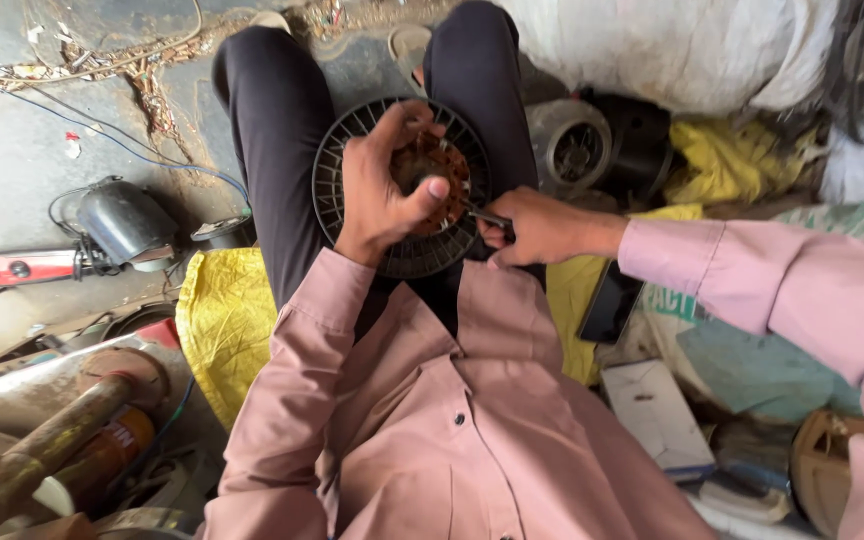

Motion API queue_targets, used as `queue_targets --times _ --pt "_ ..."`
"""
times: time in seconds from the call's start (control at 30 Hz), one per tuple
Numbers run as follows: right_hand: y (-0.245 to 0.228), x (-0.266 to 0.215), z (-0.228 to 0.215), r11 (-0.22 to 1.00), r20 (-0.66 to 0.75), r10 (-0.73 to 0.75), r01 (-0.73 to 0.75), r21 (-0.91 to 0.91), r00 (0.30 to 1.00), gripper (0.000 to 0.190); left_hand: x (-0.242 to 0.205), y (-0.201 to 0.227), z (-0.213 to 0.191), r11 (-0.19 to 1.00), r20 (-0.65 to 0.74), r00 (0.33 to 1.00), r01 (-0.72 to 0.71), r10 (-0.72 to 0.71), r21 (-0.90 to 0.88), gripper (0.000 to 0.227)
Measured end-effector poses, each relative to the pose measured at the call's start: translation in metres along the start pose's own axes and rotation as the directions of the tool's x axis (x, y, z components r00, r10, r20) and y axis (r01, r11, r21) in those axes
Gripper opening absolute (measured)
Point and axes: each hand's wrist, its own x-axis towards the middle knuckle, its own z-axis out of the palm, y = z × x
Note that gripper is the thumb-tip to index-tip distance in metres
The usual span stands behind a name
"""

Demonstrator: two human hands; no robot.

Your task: The person sits on the floor and uses pliers to pull and cut copper windings from a motor stator held on their lap. They repeatedly grip, twist, and cut the wires, removing sections of the coil throughout the clip.

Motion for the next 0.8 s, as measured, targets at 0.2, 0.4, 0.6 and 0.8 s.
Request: queue_targets --times 0.2,0.4,0.6,0.8 --pt "0.011 -0.003 0.006 0.999 -0.082 -0.043 0.041 -0.023 0.996 0.038 0.007 0.014 -0.001 0.999 0.001 0.999 0.040 -0.040 -0.025 0.097" --pt "0.008 -0.016 -0.002 0.784 0.212 0.335 -0.396 0.479 0.918 0.039 -0.009 0.016 0.010 0.995 -0.095 0.995 0.019 -0.009 0.102 0.085" --pt "-0.014 -0.017 -0.001 0.663 0.270 0.587 -0.645 0.380 0.763 0.048 -0.011 0.019 0.009 0.990 -0.058 0.993 0.111 -0.106 0.085 0.085" --pt "0.023 -0.015 0.011 0.971 0.086 0.235 -0.230 -0.063 0.968 0.027 -0.014 0.003 0.002 0.993 0.044 0.999 -0.014 0.019 -0.120 0.090"
